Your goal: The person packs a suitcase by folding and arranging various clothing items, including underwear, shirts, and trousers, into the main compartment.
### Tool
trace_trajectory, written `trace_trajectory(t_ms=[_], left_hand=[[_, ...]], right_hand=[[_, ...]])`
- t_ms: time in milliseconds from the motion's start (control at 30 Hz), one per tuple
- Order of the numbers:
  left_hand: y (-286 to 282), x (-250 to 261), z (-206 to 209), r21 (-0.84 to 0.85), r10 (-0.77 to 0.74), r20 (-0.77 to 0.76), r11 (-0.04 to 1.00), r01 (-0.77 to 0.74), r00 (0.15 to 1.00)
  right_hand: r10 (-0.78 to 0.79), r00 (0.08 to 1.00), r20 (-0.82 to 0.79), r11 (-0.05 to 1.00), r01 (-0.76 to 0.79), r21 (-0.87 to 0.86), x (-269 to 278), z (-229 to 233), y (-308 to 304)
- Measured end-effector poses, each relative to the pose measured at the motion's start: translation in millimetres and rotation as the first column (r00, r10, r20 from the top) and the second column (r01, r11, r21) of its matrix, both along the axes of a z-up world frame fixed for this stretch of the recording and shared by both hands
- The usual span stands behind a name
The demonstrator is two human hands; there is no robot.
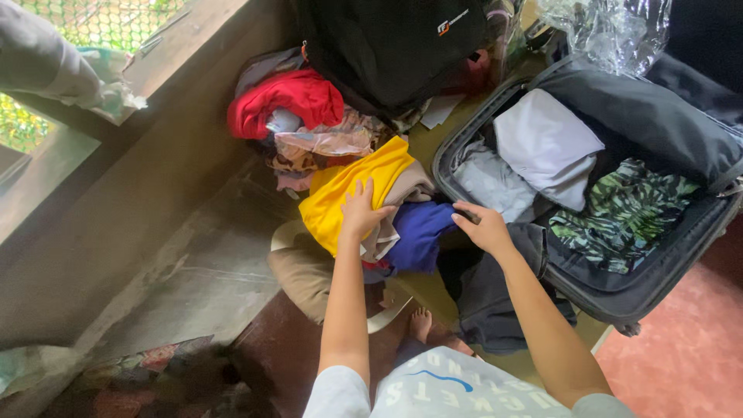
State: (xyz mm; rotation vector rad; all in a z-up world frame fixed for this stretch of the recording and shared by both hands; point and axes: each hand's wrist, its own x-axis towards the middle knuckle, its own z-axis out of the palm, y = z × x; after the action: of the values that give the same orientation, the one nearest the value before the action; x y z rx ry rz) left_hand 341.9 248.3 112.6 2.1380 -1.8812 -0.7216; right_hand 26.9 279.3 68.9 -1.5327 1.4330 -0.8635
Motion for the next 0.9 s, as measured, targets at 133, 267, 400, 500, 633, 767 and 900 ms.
trace_trajectory(t_ms=[133,267,400,500,633,767,900], left_hand=[[-12,43,-55,-0.123,-0.205,-0.189,0.975,0.184,0.960],[-13,61,-77,-0.265,-0.114,-0.323,0.964,0.025,0.939],[-5,40,-34,-0.350,0.070,-0.411,0.908,-0.228,0.909],[-1,2,6,-0.502,-0.079,-0.406,0.852,-0.150,0.910],[44,-93,38,-0.505,-0.141,-0.061,0.858,0.091,0.988],[107,-152,64,-0.473,-0.294,0.082,0.830,0.296,0.952],[124,-139,72,-0.231,-0.361,-0.245,0.923,0.308,0.900]], right_hand=[[-0.003,0.973,0.231,0.986,-0.035,0.163,11,1,6],[0.000,0.983,0.185,0.979,-0.037,0.198,10,3,10],[0.002,0.987,0.158,0.963,-0.045,0.267,19,1,13],[-0.038,0.964,0.263,0.940,-0.056,0.337,37,15,0],[-0.256,0.613,0.748,0.891,-0.151,0.428,65,48,-7],[-0.261,0.148,0.954,0.936,-0.203,0.288,58,79,8],[-0.048,0.080,0.996,0.996,-0.075,0.054,22,115,27]])
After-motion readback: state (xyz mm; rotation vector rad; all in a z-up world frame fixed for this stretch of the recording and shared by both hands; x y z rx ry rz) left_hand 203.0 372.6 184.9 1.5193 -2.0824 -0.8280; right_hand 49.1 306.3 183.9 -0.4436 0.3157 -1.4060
